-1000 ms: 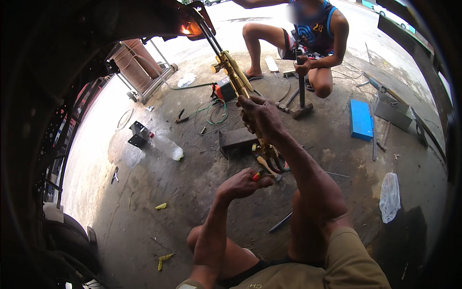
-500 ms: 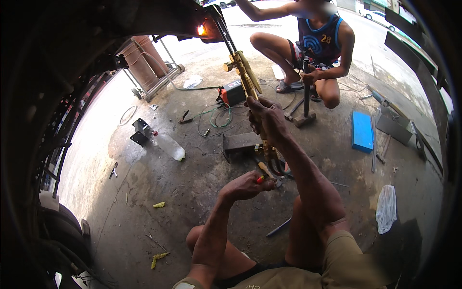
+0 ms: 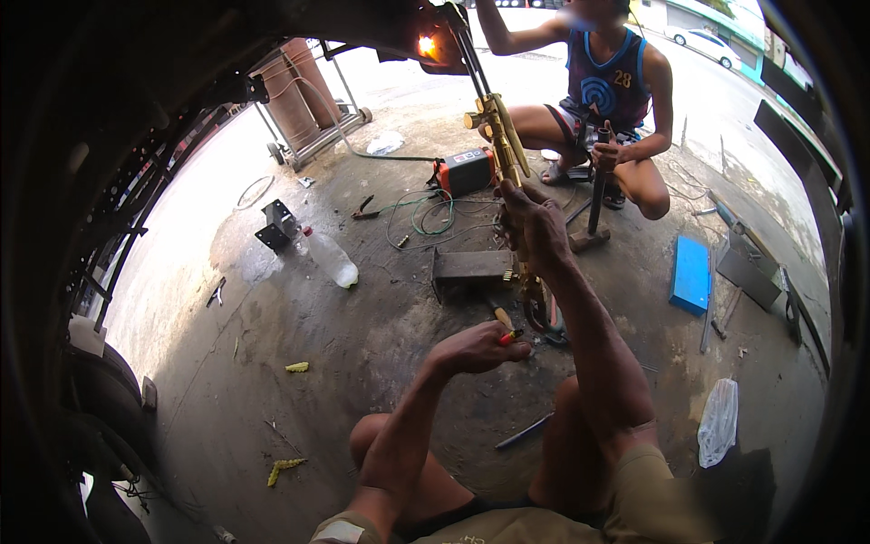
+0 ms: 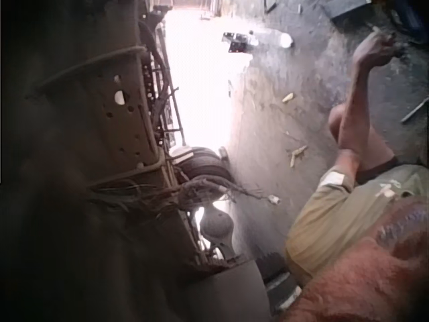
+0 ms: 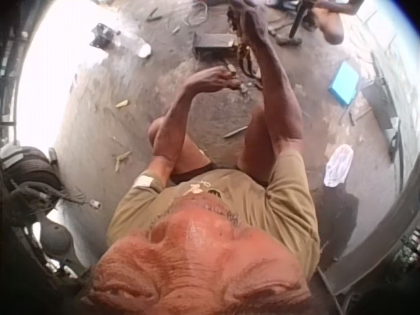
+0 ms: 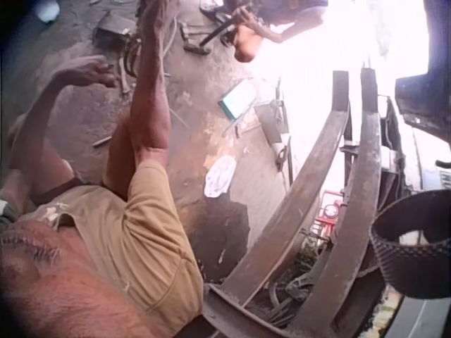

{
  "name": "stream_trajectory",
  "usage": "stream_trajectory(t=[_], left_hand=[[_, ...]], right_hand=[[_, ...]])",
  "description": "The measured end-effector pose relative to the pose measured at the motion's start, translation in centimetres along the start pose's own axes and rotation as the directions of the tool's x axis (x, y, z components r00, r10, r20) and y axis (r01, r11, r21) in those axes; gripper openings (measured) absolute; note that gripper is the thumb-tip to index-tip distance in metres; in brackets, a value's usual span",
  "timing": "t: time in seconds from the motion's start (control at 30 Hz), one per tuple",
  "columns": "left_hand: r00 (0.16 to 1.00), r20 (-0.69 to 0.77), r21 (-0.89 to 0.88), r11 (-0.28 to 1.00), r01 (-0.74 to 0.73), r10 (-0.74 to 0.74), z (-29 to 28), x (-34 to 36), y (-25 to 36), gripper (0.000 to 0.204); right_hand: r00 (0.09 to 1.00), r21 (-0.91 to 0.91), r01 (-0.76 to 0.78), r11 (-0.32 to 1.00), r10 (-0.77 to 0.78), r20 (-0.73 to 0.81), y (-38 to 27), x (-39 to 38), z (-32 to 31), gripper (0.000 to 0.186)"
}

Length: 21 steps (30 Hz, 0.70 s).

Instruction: The person uses a welding torch to heat and weld a metal frame while sitting on the floor. A second person assists by holding and adjusting the metal piece with a hammer.

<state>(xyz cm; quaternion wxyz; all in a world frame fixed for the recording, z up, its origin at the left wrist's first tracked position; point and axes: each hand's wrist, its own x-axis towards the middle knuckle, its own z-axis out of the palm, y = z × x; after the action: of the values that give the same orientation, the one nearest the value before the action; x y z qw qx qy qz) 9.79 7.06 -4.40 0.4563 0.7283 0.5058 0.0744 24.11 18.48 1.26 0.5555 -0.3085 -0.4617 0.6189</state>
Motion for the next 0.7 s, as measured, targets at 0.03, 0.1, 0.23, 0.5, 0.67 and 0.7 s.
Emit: stream_trajectory(t=[0.03, 0.1, 0.23, 0.5, 0.67, 0.7], left_hand=[[1.000, 0.005, 0.010, 1.000, 0.002, -0.002, 0.1, 0.4, -0.5, 0.057], [1.000, 0.016, -0.005, 1.000, -0.005, 0.005, 0.4, 0.7, -0.8, 0.055], [1.000, 0.014, -0.017, 1.000, -0.025, 0.026, 0.5, 1.0, -0.9, 0.052], [0.995, -0.007, -0.065, 0.993, -0.101, 0.101, 0.4, 1.0, -0.5, 0.053], [0.993, -0.013, -0.018, 0.993, -0.117, 0.117, 0.4, 1.1, -0.1, 0.049], [0.991, -0.021, -0.021, 0.991, -0.135, 0.134, 0.6, 1.5, -0.4, 0.050]], right_hand=[[1.000, 0.006, 0.012, 1.000, -0.012, 0.015, 0.0, 0.0, -0.2, 0.033], [0.999, 0.002, 0.030, 1.000, -0.030, 0.019, 0.0, -0.1, -0.5, 0.031], [0.998, -0.043, 0.053, 0.998, -0.054, -0.024, 0.2, -0.4, -1.0, 0.032], [0.991, -0.149, 0.125, 0.981, -0.132, -0.037, -1.0, -2.1, -1.6, 0.033], [0.987, -0.124, 0.161, 0.979, -0.162, -0.002, -1.3, -2.4, -2.4, 0.034], [0.987, -0.119, 0.160, 0.980, -0.159, 0.011, -1.5, -2.6, -2.4, 0.034]])
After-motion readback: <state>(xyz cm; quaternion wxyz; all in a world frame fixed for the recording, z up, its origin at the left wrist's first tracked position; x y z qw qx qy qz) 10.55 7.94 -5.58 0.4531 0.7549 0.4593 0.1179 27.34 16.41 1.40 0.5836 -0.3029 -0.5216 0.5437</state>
